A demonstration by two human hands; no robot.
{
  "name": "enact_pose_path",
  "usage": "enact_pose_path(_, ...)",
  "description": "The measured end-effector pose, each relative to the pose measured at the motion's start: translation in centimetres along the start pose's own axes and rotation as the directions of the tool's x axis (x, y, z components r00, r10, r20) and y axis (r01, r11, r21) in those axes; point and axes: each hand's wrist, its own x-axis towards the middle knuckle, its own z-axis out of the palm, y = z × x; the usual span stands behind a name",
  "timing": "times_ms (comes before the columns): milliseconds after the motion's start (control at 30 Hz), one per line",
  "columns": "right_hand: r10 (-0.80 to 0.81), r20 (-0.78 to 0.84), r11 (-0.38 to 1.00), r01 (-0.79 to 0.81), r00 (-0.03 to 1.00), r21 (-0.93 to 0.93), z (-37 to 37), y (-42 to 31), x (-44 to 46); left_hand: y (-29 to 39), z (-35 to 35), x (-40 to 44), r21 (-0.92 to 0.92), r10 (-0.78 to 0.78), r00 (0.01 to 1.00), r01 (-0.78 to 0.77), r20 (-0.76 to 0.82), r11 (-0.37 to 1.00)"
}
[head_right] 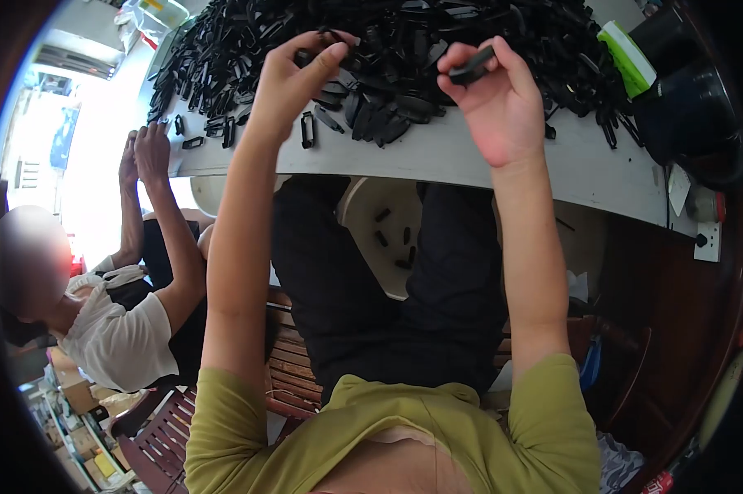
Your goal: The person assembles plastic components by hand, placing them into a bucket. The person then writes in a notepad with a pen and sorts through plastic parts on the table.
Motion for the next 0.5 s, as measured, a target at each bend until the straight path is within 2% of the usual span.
enact_pose_path(33,0.0,-0.08,0.995,-0.008,0.997,-0.098,0.2,-0.1,-0.8,-0.8,-0.2,0.4,0.374,0.066,0.991,-0.017,-0.118,0.927)
enact_pose_path(67,0.023,-0.097,0.981,-0.042,0.995,-0.191,0.0,0.0,-1.7,-1.5,-0.3,0.6,0.695,0.172,0.964,0.016,-0.201,0.719)
enact_pose_path(100,0.045,-0.114,0.957,-0.075,0.992,-0.279,-0.2,0.2,-2.4,-2.3,-0.2,0.4,0.746,0.205,0.955,0.025,-0.215,0.666)
enact_pose_path(133,0.04,-0.216,0.915,-0.123,0.976,-0.385,0.8,0.4,-3.5,-1.7,0.3,-0.3,0.684,0.185,0.969,-0.023,-0.164,0.729)
enact_pose_path(200,0.118,-0.257,0.86,-0.228,0.959,-0.457,0.8,0.7,-5.4,-0.8,2.5,-2.7,0.566,0.121,0.991,-0.069,-0.055,0.821)
enact_pose_path(233,0.119,-0.336,0.841,-0.275,0.934,-0.466,1.6,1.2,-6.2,-0.7,3.8,-3.9,0.597,0.167,0.986,-0.127,-0.011,0.792)
enact_pose_path(267,0.151,-0.344,0.832,-0.307,0.927,-0.463,1.4,1.7,-6.9,0.2,4.7,-4.7,0.646,0.092,0.994,-0.103,0.051,0.756)
enact_pose_path(333,0.204,-0.389,0.791,-0.386,0.898,-0.474,1.5,2.3,-7.8,0.0,5.9,-5.9,0.688,0.042,0.99,-0.123,0.133,0.716)
enact_pose_path(367,0.203,-0.393,0.775,-0.393,0.897,-0.495,1.4,2.4,-8.3,-0.1,6.3,-6.3,0.718,0.083,0.984,-0.171,0.157,0.675)
enact_pose_path(467,0.184,-0.361,0.766,-0.364,0.914,-0.529,0.6,3.4,-9.2,0.2,6.9,-7.3,0.761,0.056,0.986,-0.157,0.157,0.63)
enact_pose_path(500,0.144,-0.349,0.695,-0.345,0.926,-0.63,0.6,3.6,-9.3,-0.3,7.1,-7.6,0.77,0.071,0.984,-0.174,0.165,0.614)
